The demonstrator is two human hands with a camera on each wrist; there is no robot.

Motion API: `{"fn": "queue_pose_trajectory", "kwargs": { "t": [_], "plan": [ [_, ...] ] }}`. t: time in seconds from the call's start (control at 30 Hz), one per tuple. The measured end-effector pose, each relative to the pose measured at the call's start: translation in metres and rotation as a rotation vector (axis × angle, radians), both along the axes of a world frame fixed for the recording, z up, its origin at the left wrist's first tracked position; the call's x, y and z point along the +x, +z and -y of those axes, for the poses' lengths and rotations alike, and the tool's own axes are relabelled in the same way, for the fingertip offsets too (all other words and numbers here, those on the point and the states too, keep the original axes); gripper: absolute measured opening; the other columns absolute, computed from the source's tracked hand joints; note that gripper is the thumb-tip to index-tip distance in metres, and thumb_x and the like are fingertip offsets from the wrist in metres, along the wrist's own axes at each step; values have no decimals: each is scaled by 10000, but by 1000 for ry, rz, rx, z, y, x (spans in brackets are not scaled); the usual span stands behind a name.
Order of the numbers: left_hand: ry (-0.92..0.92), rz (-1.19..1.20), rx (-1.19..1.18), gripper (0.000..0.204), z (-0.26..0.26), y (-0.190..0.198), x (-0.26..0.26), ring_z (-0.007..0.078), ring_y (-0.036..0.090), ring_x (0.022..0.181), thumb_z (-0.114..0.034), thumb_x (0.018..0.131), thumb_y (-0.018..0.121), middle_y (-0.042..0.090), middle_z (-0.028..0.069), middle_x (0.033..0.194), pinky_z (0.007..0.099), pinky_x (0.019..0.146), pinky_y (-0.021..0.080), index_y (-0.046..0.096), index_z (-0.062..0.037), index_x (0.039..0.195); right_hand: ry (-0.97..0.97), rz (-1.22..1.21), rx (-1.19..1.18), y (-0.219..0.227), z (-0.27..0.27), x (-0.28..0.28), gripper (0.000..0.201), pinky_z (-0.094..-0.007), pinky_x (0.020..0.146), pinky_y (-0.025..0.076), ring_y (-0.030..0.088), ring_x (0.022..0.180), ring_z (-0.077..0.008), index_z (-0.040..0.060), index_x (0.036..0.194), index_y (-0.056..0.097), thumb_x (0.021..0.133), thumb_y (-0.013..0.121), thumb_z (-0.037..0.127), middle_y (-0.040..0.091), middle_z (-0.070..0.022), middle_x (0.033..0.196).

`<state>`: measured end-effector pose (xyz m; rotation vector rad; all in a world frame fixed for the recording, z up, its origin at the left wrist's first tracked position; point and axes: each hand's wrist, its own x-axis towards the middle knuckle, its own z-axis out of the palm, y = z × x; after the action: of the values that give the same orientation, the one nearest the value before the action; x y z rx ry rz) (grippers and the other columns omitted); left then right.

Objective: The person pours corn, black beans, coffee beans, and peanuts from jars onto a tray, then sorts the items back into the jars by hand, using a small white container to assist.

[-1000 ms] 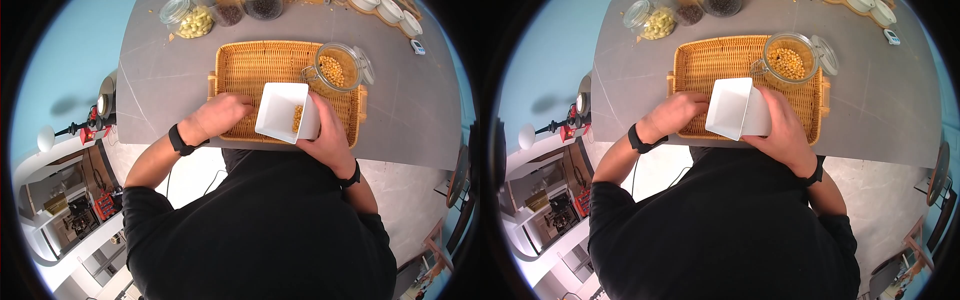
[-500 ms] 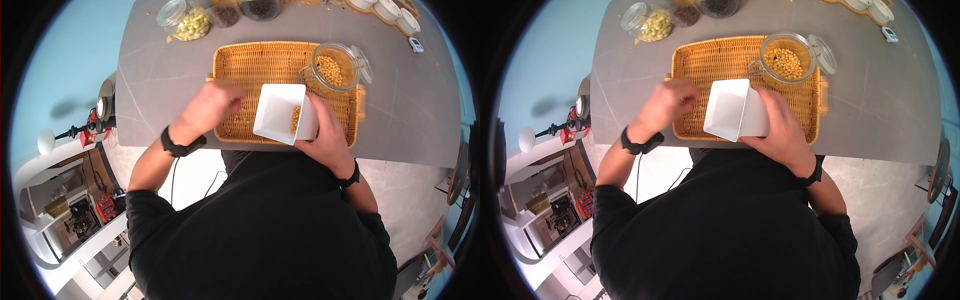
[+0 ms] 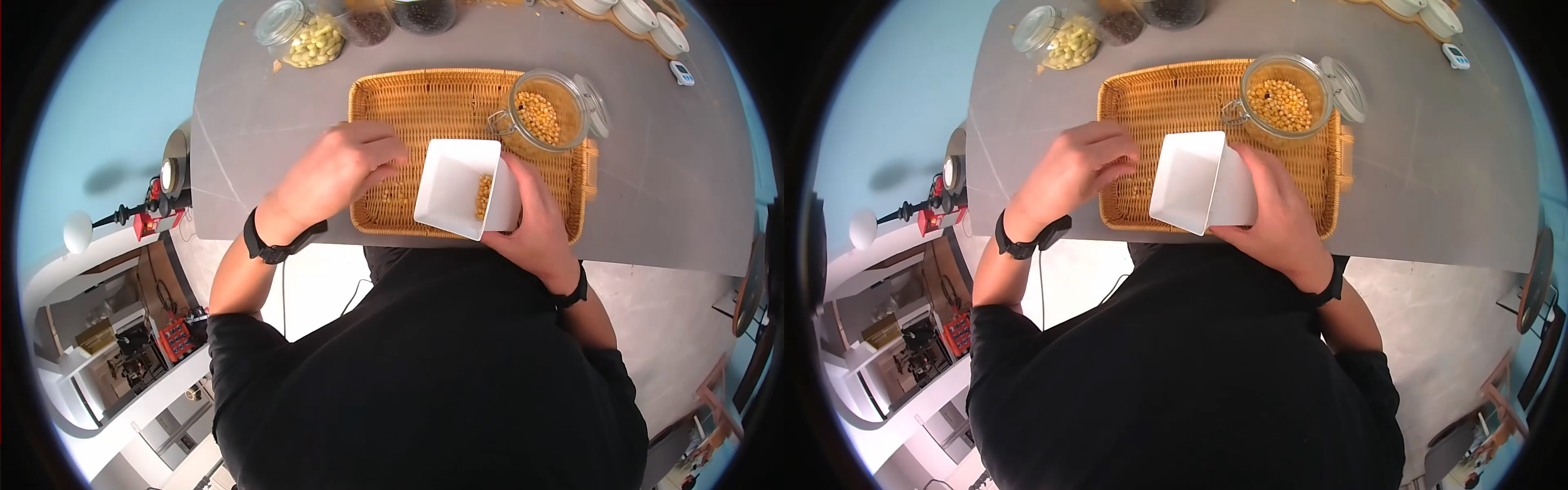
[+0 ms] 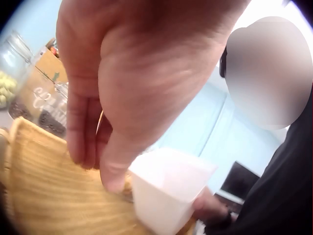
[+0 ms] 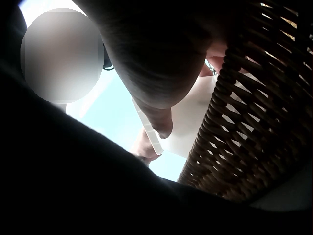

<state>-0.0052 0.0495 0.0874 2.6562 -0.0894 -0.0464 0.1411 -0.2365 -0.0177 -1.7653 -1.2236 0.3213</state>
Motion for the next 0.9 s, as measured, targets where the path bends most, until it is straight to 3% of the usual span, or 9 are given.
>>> {"fn": "queue_pose_trajectory", "kwargs": {
  "t": [0.13,0.27,0.37,0.47,0.57,0.67,0.87,0.9],
  "plan": [
    [-232,-234,223,336,-10,-43,-24,368,721,985,-153,739,923,726,111,962,477,902,581,723,-29,979,17,20,4,0,-2,-1,1044,-518,1109,582,668,1356,-449,-6,1606,510,738,1051,204,655,-232,1497],
    [-227,-172,398,339,-1,-64,-29,316,729,983,-141,690,922,735,81,948,440,899,568,739,-57,962,15,55,23,1,-2,-1,1045,-518,1101,583,673,1346,-448,-10,1599,513,728,1055,189,661,-236,1486],
    [-257,-164,389,337,1,-73,-27,316,734,980,-129,688,916,737,89,951,439,905,571,741,-52,966,5,47,24,3,-3,-1,1050,-517,1096,586,675,1340,-447,-9,1598,513,721,1057,184,662,-238,1483],
    [-237,-179,332,322,-6,-73,-24,315,736,974,-120,701,906,736,93,945,433,917,577,743,-52,970,5,20,21,2,-2,-1,1049,-517,1092,588,676,1337,-449,-8,1598,512,725,1058,190,659,-239,1486],
    [-194,-63,326,106,-15,-54,-18,270,748,975,-132,903,738,740,73,885,387,933,582,759,-63,981,2,14,19,1,-2,-1,1045,-518,1091,588,675,1337,-454,-6,1601,510,734,1057,199,656,-242,1488],
    [-124,37,414,203,-24,-51,-17,303,724,973,-98,765,845,726,89,910,416,967,579,751,-67,942,-1,23,9,2,-2,-2,1040,-520,1096,586,673,1340,-456,-3,1602,508,742,1054,205,653,-243,1490],
    [-140,-111,705,28,-3,-71,-18,268,726,1001,-84,846,735,740,54,907,401,993,569,758,-97,856,3,31,9,2,-2,-2,1039,-519,1105,584,670,1349,-450,7,1605,509,738,1050,191,651,-238,1496],
    [-131,-128,663,38,-3,-72,-19,270,727,1005,-74,851,730,742,54,908,400,977,578,759,-94,866,1,21,11,2,-2,-2,1040,-519,1105,584,670,1349,-449,8,1606,509,735,1049,186,651,-238,1495]
  ]
}}
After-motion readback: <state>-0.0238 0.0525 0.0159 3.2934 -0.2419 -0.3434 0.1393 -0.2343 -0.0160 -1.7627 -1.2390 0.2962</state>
